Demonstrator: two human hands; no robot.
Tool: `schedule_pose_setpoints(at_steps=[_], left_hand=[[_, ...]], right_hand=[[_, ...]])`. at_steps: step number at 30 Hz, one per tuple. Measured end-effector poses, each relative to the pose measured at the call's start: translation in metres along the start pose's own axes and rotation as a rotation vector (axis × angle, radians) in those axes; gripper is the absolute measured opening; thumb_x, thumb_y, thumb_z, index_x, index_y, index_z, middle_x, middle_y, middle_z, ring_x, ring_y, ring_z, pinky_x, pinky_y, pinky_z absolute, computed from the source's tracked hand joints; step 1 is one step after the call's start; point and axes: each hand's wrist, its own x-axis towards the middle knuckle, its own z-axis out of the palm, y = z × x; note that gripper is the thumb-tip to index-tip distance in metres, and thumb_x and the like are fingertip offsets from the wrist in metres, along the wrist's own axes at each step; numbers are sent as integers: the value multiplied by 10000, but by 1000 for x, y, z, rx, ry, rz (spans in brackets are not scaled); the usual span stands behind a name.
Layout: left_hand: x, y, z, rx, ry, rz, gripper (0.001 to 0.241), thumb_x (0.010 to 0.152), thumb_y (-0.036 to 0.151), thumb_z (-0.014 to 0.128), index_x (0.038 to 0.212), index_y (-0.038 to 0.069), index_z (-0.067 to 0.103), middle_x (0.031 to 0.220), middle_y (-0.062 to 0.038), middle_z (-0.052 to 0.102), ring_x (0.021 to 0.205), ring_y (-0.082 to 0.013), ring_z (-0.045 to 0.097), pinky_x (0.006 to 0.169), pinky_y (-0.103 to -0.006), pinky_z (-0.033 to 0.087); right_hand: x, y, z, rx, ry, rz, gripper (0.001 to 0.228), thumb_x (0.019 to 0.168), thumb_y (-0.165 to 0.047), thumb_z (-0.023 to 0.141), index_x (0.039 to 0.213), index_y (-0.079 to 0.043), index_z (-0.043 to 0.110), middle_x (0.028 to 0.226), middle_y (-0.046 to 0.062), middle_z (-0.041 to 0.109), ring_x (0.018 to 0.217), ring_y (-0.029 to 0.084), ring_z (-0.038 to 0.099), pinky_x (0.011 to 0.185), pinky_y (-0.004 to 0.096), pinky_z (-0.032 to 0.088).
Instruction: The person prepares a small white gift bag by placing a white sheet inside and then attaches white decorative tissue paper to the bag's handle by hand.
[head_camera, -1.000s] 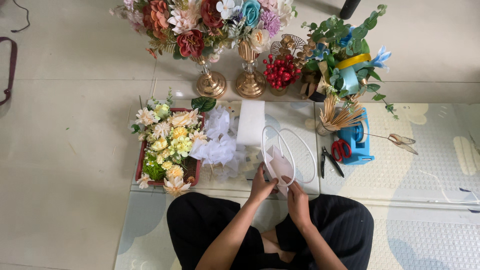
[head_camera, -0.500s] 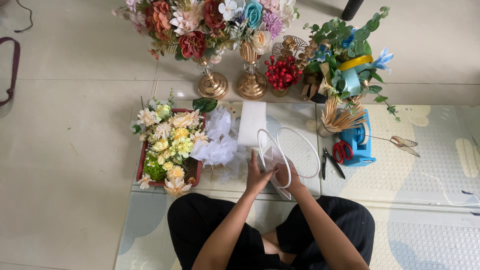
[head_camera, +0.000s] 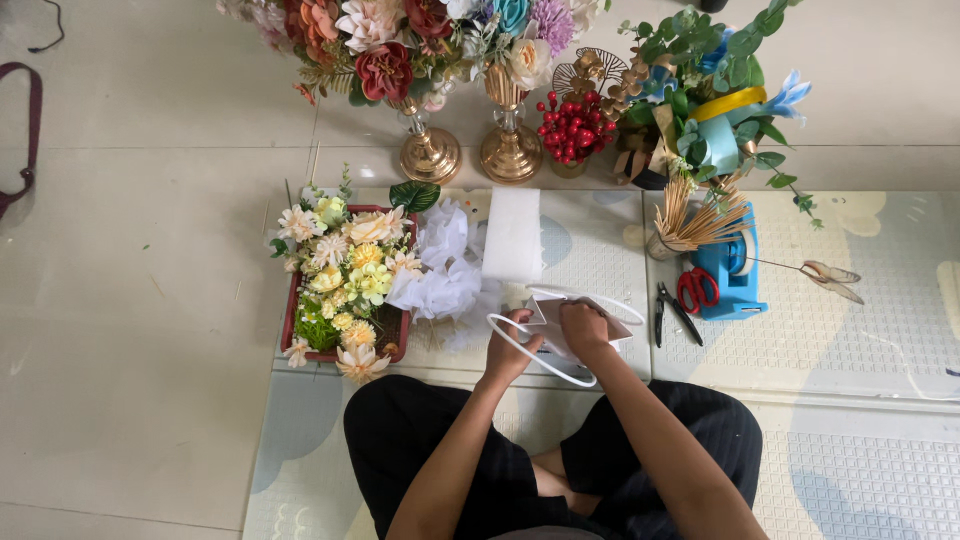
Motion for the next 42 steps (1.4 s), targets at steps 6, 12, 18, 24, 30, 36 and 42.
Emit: schedule_pose_setpoints(at_steps=[6, 12, 18, 24, 30, 36, 42], left_hand=[[1, 20, 2, -112, -59, -126, 741, 677, 385, 676, 1289, 221, 292, 1308, -138, 286, 1167, -392, 391, 932, -551, 373], [3, 34, 1, -166, -139, -193, 800, 680, 157, 566, 1368, 102, 161, 1291, -235, 290, 1148, -439, 395, 924, -483, 422], [-11, 51, -17, -112, -148, -202, 816, 648, 161, 555, 1370, 121, 177, 1244, -231, 355, 1080, -423, 474, 895, -496, 437], [-45, 88, -36, -26, -102, -256, 853, 664, 179, 580, 1383, 183, 121, 1214, -216, 371, 1063, -421, 484, 859, -513, 450], [-62, 59, -26, 145, -18, -154, 791, 715, 303, 575, 1376, 305, 142, 1142, -131, 427, 838, -281, 540, 556, -440, 476], [-50, 57, -37, 197, -90, -10, 701, 720, 301, 642, 1341, 279, 316, 1019, -114, 398, 915, -275, 489, 695, -409, 470], [-15, 37, -79, -184, -491, 102, 687, 668, -74, 400, 1285, 226, 439, 1233, -304, 353, 1106, -541, 370, 933, -474, 388]], right_hand=[[21, 13, 12, 86, 14, -29, 231, 829, -235, 451, 871, -136, 655, 838, 115, 663, 816, 311, 651, 652, 426, 537], [32, 7, 13, -6, -171, 102, 231, 828, -189, 492, 1008, -115, 617, 1049, 107, 617, 980, 307, 593, 778, 447, 489], [22, -5, 10, -188, -104, 47, 258, 785, -272, 613, 1012, -153, 635, 983, 87, 623, 933, 272, 608, 741, 393, 501], [28, -13, 38, -236, 44, 53, 165, 828, -180, 525, 924, -160, 658, 972, 50, 635, 929, 243, 605, 778, 460, 456], [-1, -18, 21, -421, 162, -224, 245, 776, -177, 518, 1011, -232, 559, 1047, 101, 459, 1074, 312, 413, 920, 618, 254], [-20, -24, -27, -304, -111, -335, 556, 722, -165, 644, 1195, -339, 411, 1248, 62, 345, 1185, 265, 313, 978, 591, 169], [-34, -20, -36, -195, -255, -286, 514, 732, -236, 649, 1190, -390, 470, 1356, 40, 253, 1310, 241, 193, 971, 670, 120]])
